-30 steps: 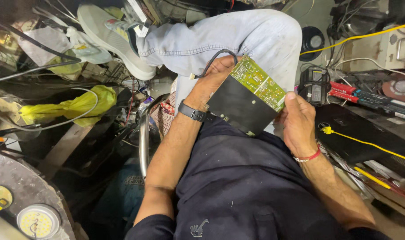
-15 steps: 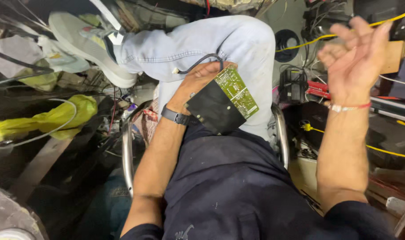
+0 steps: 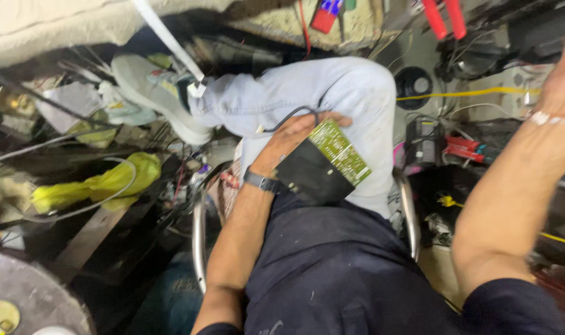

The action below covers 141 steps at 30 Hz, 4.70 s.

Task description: The person solders components onto a small circuit board using a soldering iron and solder wire. They also use pliers to trim leads and handle small parts while working at a cluttered electronics repair bench.

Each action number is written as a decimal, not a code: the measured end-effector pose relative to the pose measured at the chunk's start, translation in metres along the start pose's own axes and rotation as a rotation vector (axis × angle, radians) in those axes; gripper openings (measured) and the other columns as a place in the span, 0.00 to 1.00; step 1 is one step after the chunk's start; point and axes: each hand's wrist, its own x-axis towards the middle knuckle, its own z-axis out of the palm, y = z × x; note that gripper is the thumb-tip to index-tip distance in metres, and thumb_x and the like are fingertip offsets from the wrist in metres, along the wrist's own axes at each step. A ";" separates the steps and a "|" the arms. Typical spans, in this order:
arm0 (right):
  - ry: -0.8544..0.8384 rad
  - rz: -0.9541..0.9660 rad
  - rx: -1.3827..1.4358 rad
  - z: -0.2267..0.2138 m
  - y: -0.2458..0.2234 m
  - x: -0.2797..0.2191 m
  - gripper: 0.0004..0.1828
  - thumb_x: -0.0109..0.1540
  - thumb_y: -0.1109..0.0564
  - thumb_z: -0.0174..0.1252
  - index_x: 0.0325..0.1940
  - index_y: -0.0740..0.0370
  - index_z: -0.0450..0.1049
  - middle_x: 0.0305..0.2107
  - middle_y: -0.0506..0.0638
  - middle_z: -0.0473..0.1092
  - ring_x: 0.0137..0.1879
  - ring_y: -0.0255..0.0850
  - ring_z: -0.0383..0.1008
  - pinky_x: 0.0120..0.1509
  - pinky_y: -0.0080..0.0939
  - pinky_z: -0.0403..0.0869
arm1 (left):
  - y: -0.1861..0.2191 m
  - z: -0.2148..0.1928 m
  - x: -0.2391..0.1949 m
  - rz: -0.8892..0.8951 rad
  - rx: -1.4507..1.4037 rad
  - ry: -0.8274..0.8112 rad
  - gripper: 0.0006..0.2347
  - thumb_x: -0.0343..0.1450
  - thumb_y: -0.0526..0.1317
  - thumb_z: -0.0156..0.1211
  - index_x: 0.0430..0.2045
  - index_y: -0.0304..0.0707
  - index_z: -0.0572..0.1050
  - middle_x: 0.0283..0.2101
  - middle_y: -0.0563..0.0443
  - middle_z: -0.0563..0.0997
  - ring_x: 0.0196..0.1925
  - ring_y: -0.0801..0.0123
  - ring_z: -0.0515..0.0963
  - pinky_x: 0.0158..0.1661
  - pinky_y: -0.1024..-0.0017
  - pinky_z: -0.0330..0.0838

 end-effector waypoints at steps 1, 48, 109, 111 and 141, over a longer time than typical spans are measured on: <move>0.000 -0.064 -0.061 -0.003 -0.015 0.003 0.24 0.75 0.50 0.52 0.68 0.72 0.61 0.49 0.61 0.75 0.48 0.44 0.78 0.52 0.41 0.79 | -0.002 0.003 0.005 -0.010 -0.073 -0.008 0.14 0.76 0.36 0.55 0.54 0.27 0.74 0.57 0.40 0.80 0.58 0.65 0.82 0.58 0.67 0.77; 0.025 0.214 0.271 0.033 -0.058 -0.208 0.15 0.68 0.57 0.68 0.53 0.66 0.73 0.41 0.55 0.75 0.44 0.43 0.77 0.48 0.41 0.76 | -0.016 -0.041 0.013 0.097 0.067 -0.210 0.17 0.83 0.39 0.53 0.64 0.29 0.70 0.62 0.40 0.79 0.63 0.63 0.80 0.64 0.66 0.74; -0.430 -0.239 -0.879 0.127 -0.116 -0.225 0.14 0.62 0.62 0.75 0.47 0.68 0.79 0.42 0.58 0.77 0.49 0.43 0.80 0.56 0.35 0.79 | -0.010 -0.029 0.013 0.114 0.014 -0.149 0.13 0.82 0.35 0.53 0.59 0.26 0.74 0.62 0.37 0.79 0.66 0.55 0.77 0.67 0.63 0.71; -0.457 -0.251 -0.905 0.135 -0.123 -0.225 0.14 0.62 0.62 0.75 0.48 0.68 0.79 0.43 0.58 0.77 0.48 0.43 0.81 0.55 0.35 0.79 | -0.007 -0.027 0.014 0.143 0.051 -0.184 0.13 0.82 0.36 0.52 0.59 0.27 0.74 0.62 0.38 0.79 0.66 0.55 0.76 0.67 0.63 0.71; -0.701 -0.551 -0.994 0.146 -0.115 -0.240 0.15 0.58 0.71 0.72 0.42 0.56 0.79 0.47 0.51 0.73 0.48 0.47 0.79 0.50 0.40 0.78 | -0.022 -0.035 0.012 0.250 -0.027 -0.193 0.10 0.83 0.34 0.53 0.55 0.28 0.74 0.65 0.41 0.76 0.70 0.54 0.76 0.69 0.60 0.73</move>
